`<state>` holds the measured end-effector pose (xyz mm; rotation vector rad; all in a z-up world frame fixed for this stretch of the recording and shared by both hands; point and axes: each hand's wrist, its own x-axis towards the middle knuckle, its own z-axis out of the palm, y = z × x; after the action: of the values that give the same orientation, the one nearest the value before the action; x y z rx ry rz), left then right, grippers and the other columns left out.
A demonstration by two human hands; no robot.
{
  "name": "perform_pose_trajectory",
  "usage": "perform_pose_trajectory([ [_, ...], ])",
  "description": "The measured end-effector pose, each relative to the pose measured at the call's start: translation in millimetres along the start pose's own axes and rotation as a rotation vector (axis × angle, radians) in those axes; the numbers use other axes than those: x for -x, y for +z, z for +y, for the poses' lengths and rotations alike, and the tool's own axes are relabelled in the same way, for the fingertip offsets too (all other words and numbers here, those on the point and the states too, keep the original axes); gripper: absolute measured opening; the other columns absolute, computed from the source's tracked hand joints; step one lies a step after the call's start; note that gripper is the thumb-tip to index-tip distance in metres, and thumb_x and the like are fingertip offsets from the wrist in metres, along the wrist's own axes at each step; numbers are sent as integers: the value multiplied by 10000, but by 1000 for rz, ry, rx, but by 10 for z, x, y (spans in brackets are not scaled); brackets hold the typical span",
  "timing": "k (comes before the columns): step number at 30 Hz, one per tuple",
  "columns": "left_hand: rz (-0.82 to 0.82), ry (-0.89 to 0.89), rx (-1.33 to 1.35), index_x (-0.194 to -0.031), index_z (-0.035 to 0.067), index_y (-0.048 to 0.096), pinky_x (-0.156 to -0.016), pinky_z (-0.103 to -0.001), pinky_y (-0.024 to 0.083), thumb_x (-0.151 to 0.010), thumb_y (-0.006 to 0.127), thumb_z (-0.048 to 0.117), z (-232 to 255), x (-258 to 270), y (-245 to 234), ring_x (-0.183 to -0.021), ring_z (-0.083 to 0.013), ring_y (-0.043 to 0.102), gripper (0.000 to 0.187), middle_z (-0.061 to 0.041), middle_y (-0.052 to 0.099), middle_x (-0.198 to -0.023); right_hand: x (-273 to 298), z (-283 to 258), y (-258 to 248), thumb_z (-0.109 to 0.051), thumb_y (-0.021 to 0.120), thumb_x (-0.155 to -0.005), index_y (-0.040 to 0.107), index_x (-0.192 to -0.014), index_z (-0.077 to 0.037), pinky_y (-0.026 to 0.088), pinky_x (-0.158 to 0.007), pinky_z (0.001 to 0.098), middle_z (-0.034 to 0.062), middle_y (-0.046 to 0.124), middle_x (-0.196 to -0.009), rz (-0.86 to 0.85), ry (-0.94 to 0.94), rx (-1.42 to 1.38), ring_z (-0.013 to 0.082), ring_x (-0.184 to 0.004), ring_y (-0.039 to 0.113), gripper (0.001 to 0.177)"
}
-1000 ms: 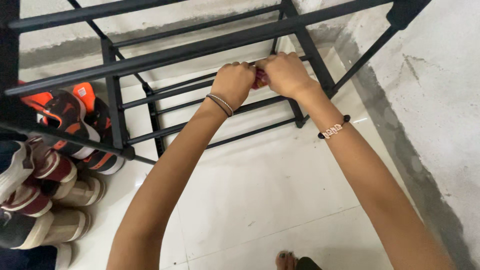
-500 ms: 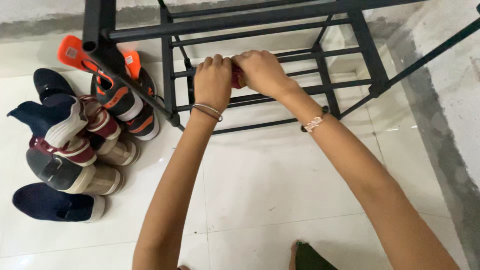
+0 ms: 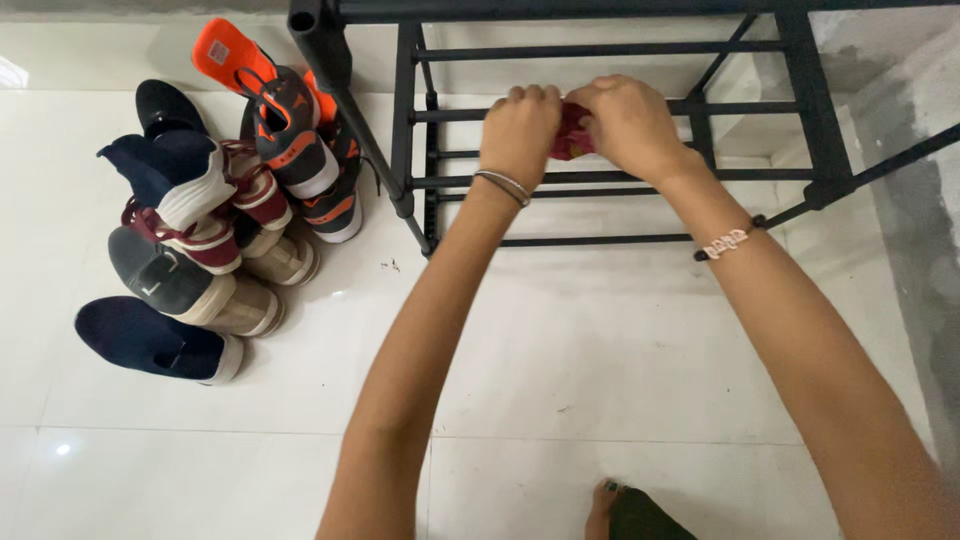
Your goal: The person wipes the metal bars of a black shoe rack using a pink cloth. They clean the horizontal bars and vertical supports systematically, moving from one side to the other.
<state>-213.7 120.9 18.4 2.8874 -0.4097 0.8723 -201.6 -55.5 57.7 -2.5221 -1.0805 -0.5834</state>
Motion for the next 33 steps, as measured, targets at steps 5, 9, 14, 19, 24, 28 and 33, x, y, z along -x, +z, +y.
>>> perform_pose_trajectory([
  [5, -160, -79, -150, -1091, 45, 637, -940, -389, 526, -899, 687, 83, -519, 377, -362, -1052, -297, 655, 202, -128, 691, -1039, -496, -448, 463, -128, 789, -740, 742, -981, -37, 545, -757, 477, 135, 728, -927, -80, 10, -154, 361, -910, 677, 263],
  [9, -143, -195, -375, -1229, -76, 591, -1041, -397, 446, -820, 722, 188, -583, 494, -442, -1218, -366, 578, 504, -262, 639, -1262, -815, -795, 810, -90, 755, -820, 743, -992, -68, 568, -771, 449, 108, 736, -947, 48, -80, -255, 337, -915, 697, 174],
  [14, -131, -232, -139, -1287, -101, 555, -1091, -448, 421, -847, 735, 233, -519, 489, -372, -1285, -407, 537, 581, -283, 585, -1350, -720, -719, 796, -86, 749, -831, 729, -1025, -64, 564, -741, 445, 97, 744, -949, 72, -29, -284, 336, -910, 703, 196],
  [19, -225, -150, 18, -1253, -41, 590, -1115, -477, 425, -924, 702, 187, -51, 227, -163, -1312, -401, 534, 416, -242, 610, -1335, -293, -202, 383, -105, 787, -757, 726, -1020, -52, 551, -754, 467, 126, 726, -898, 0, -7, -118, 353, -898, 692, 275],
  [24, -317, -63, 283, -1289, 15, 592, -1179, -537, 382, -895, 723, 231, 688, -138, 57, -1327, -362, 529, 468, -170, 621, -1326, 284, 446, -127, -69, 799, -787, 717, -971, -46, 538, -763, 472, 141, 722, -908, 5, 0, 41, 358, -912, 692, 203],
  [28, -250, 83, 449, -1370, 31, 538, -1072, -678, 314, -763, 759, 229, 1301, -376, 315, -1345, -361, 457, 676, -170, 517, -1426, 766, 944, -549, -18, 727, -807, 722, -1091, -39, 548, -810, 459, 149, 726, -986, 2, 81, 141, 365, -955, 688, 285],
  [33, -279, 180, 376, -1273, 62, 623, -1132, -663, 313, -857, 720, 229, 1819, -622, 603, -1388, -357, 452, 459, -176, 500, -1465, 1088, 1258, -725, 23, 700, -849, 746, -1054, -81, 551, -833, 461, 142, 737, -986, -79, 255, 316, 354, -944, 700, 234],
])
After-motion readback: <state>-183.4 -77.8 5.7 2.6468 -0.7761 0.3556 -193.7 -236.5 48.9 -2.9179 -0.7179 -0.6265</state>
